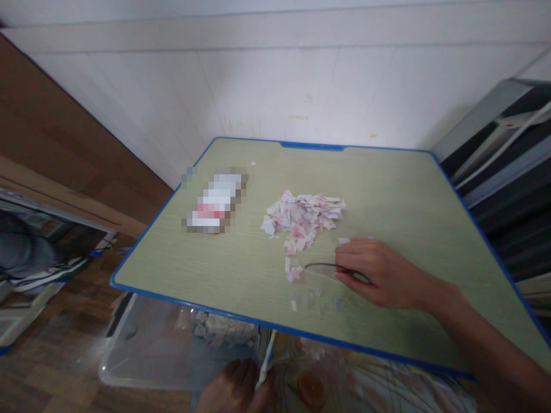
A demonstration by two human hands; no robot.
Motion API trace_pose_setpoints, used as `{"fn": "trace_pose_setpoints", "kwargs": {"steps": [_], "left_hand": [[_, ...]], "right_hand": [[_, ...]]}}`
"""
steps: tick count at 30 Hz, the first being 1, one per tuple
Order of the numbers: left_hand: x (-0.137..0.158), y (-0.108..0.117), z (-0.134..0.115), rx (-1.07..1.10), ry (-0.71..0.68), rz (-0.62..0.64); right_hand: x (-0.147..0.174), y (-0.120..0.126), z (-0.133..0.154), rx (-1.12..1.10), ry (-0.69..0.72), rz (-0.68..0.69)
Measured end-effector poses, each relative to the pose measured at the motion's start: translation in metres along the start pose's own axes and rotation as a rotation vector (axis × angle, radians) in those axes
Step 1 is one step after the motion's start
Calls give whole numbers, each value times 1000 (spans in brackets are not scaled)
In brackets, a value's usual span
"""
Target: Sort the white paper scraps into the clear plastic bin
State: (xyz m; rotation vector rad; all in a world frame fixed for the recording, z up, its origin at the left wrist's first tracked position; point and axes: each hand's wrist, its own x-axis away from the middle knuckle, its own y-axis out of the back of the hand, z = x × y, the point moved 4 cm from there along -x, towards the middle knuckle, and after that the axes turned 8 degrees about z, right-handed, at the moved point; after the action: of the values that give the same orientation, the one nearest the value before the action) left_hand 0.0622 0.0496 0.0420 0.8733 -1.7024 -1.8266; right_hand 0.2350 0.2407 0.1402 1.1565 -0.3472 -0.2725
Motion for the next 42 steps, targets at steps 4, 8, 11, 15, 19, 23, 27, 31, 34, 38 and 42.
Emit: {"fn": "trace_pose_setpoints", "kwargs": {"steps": [4, 8, 11, 15, 19, 23, 27, 31, 34, 38, 42], "left_hand": [[0, 0, -1, -5, -5, -24], [1, -2, -1, 1, -13, 1], [2, -2, 0, 10, -11, -1], [2, -1, 1, 6, 5, -8], [1, -2, 0, -2, -6, -9], [2, -4, -1, 11, -12, 9], [3, -5, -1, 28, -22, 26], [2, -4, 0, 47, -15, 33], [1, -2, 0, 54, -12, 28], [1, -2, 0, 30, -17, 37], [2, -3, -1, 19, -12, 18]], "right_hand": [[0, -4, 3, -51, 58, 89], [-1, -3, 5, -64, 74, 92], [-2, -4, 5, -49, 47, 87], [-1, -7, 9, -80, 95, 159], [-2, -5, 11, -77, 92, 116], [-2, -7, 11, -85, 106, 156], [-1, -6, 10, -84, 113, 121], [-4, -7, 10, -38, 96, 106], [-7, -10, 12, -3, 93, 113], [-10, -11, 18, 22, 97, 126], [-9, -11, 26, 0, 144, 180]]}}
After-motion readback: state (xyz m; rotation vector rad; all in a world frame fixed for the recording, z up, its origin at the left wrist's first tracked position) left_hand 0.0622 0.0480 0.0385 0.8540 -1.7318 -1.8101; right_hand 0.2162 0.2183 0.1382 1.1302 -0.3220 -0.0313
